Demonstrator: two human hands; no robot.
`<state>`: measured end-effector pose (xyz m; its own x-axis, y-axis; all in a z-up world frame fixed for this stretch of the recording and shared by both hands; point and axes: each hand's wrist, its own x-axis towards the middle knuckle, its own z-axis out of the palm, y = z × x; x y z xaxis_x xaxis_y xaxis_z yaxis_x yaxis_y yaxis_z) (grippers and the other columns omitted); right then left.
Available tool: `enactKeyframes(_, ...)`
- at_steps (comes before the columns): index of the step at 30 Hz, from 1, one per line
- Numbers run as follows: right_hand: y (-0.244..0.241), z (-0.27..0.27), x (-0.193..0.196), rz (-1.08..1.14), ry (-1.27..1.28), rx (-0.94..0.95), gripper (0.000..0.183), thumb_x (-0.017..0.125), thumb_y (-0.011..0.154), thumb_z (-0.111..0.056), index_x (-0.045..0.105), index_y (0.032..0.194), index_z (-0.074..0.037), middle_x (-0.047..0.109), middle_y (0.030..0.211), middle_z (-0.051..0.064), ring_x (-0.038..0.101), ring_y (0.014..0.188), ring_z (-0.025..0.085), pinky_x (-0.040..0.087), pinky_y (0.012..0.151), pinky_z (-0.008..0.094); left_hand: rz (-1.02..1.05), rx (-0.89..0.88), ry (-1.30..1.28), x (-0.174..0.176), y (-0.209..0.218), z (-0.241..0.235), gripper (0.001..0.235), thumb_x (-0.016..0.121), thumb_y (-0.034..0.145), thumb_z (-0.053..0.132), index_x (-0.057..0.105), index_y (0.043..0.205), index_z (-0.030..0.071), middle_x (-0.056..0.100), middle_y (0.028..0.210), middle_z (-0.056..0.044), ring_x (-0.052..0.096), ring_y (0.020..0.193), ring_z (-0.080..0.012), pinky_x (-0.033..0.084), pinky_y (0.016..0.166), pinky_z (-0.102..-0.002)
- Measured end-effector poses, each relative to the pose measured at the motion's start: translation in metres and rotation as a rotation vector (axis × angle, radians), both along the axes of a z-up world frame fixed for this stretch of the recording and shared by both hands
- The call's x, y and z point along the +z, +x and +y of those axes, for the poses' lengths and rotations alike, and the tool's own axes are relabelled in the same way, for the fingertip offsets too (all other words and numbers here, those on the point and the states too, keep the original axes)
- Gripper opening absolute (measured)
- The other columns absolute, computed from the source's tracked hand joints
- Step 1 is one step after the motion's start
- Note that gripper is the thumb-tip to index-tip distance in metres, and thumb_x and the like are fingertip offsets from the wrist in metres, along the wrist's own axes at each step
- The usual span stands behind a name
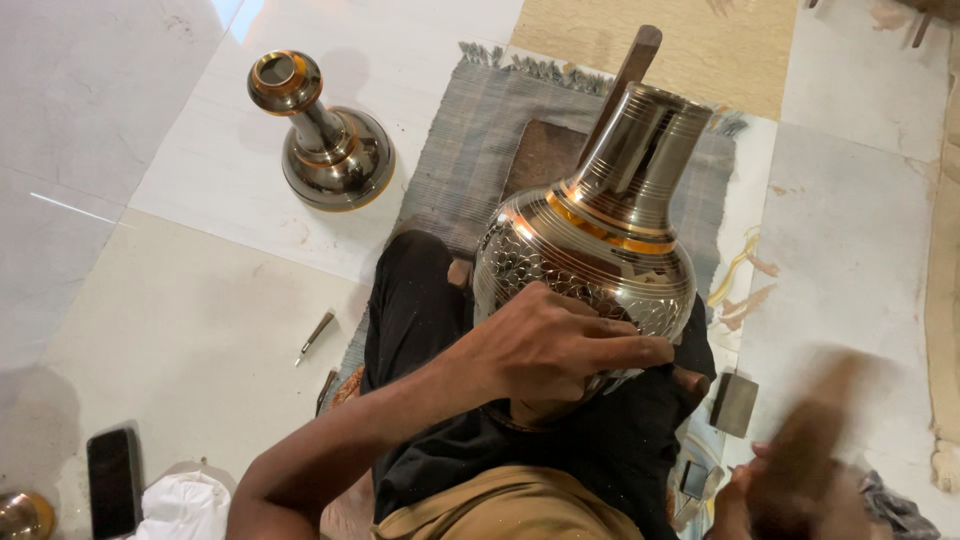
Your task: The person is sitting on the floor and using a hammer and chisel to engrave a decorative pattern onto a silver metal vase. They hold the chisel against the vase and strike it repeatedly with a wooden mallet to create the design.
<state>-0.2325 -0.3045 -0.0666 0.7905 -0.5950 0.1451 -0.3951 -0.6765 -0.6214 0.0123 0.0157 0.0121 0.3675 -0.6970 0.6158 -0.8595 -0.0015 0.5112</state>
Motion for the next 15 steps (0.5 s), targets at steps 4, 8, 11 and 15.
enactKeyframes(4, -0.007, -0.016, -0.025, 0.34, -0.153, 0.007, 0.062, 0.081, 0.08, -0.023, 0.057, 0.129, 0.008, 0.071, 0.102, 0.019, 0.073, 0.086, 0.026, 0.06, 0.087, 0.038, -0.037, -0.009, 0.061, -0.004, 0.001, -0.001, 0.064, 0.065, 0.088, 0.003, 0.057, 0.144, 0.035, 0.078, 0.121, 0.002, 0.077, 0.091, -0.0181, 0.06, 0.069, -0.032)
enactKeyframes(8, 0.0, -0.015, -0.014, 0.253, -0.156, -0.005, 0.061, 0.081, 0.08, -0.022, 0.057, 0.128, 0.008, 0.071, 0.102, 0.019, 0.073, 0.087, 0.026, 0.06, 0.086, 0.038, -0.034, 0.008, 0.009, -0.008, 0.0, -0.001, 0.064, 0.065, 0.088, 0.005, 0.056, 0.144, 0.035, 0.078, 0.117, 0.003, 0.076, 0.086, -0.0177, 0.06, 0.068, -0.031)
enactKeyframes(11, 0.01, -0.004, -0.003, 0.212, -0.161, -0.031, 0.06, 0.08, 0.08, -0.021, 0.057, 0.127, 0.008, 0.071, 0.103, 0.019, 0.073, 0.087, 0.026, 0.06, 0.086, 0.038, -0.01, -0.004, 0.003, -0.011, 0.004, 0.0, 0.066, 0.065, 0.086, 0.006, 0.056, 0.144, 0.035, 0.077, 0.117, 0.003, 0.076, 0.085, -0.0162, 0.06, 0.069, -0.032)
enactKeyframes(15, 0.02, 0.003, 0.008, 0.138, -0.166, -0.055, 0.059, 0.08, 0.08, -0.02, 0.058, 0.126, 0.008, 0.071, 0.103, 0.019, 0.073, 0.088, 0.026, 0.06, 0.085, 0.038, 0.022, -0.069, 0.008, -0.016, 0.006, -0.003, 0.063, 0.066, 0.09, 0.006, 0.055, 0.145, 0.037, 0.077, 0.122, 0.001, 0.074, 0.08, -0.0136, 0.058, 0.062, -0.029)
